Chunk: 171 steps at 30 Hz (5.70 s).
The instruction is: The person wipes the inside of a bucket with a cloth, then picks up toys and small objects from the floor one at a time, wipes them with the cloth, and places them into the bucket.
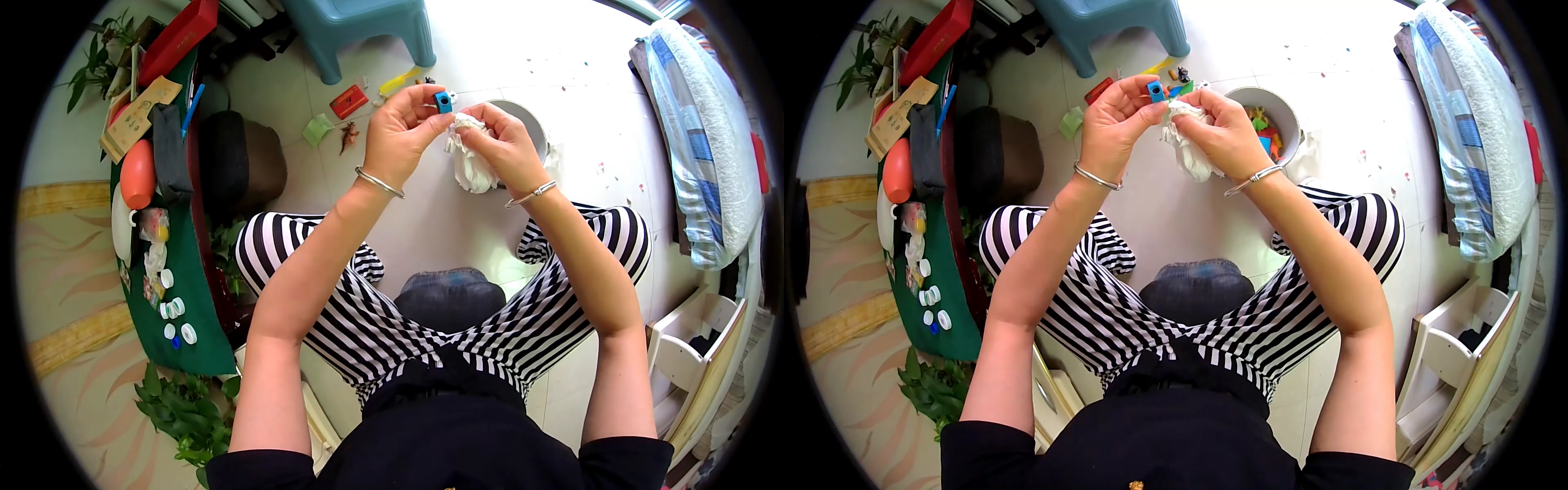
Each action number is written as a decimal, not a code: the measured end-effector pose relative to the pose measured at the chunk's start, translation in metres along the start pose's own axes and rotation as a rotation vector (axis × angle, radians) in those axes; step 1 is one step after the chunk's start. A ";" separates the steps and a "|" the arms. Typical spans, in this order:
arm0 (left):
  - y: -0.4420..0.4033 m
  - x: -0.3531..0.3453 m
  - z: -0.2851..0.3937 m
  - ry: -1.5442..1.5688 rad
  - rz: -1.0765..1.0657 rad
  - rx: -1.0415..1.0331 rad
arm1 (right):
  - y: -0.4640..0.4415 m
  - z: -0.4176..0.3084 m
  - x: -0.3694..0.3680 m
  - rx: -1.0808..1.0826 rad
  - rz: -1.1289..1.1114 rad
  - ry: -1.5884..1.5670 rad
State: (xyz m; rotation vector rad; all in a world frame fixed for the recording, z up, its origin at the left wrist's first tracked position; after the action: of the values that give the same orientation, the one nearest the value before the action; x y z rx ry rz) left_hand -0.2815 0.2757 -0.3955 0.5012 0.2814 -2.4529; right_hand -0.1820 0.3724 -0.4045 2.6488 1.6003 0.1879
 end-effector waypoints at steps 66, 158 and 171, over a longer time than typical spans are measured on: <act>-0.001 0.160 -0.262 -0.469 0.588 0.393 | -0.068 0.304 -0.076 -0.688 0.688 -0.493; 0.020 -0.005 -0.061 0.483 0.060 0.574 | 0.021 -0.053 0.026 0.301 0.179 0.471; 0.021 -0.018 -0.053 0.749 -0.044 0.544 | 0.018 -0.048 0.006 0.570 0.162 0.751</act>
State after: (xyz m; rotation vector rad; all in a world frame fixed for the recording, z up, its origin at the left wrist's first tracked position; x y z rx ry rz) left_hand -0.2404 0.2857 -0.4377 1.6585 -0.0949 -2.2640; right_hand -0.1690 0.3680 -0.3548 3.4090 1.8113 0.9691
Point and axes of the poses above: each hand's wrist, its own y-axis away from the middle knuckle, its own x-axis out of the back of the hand, z = x × y, the point moved 6 cm from there along -y, towards the middle knuckle, and after that the axes turned 7 degrees about y, right-handed, at the moved point
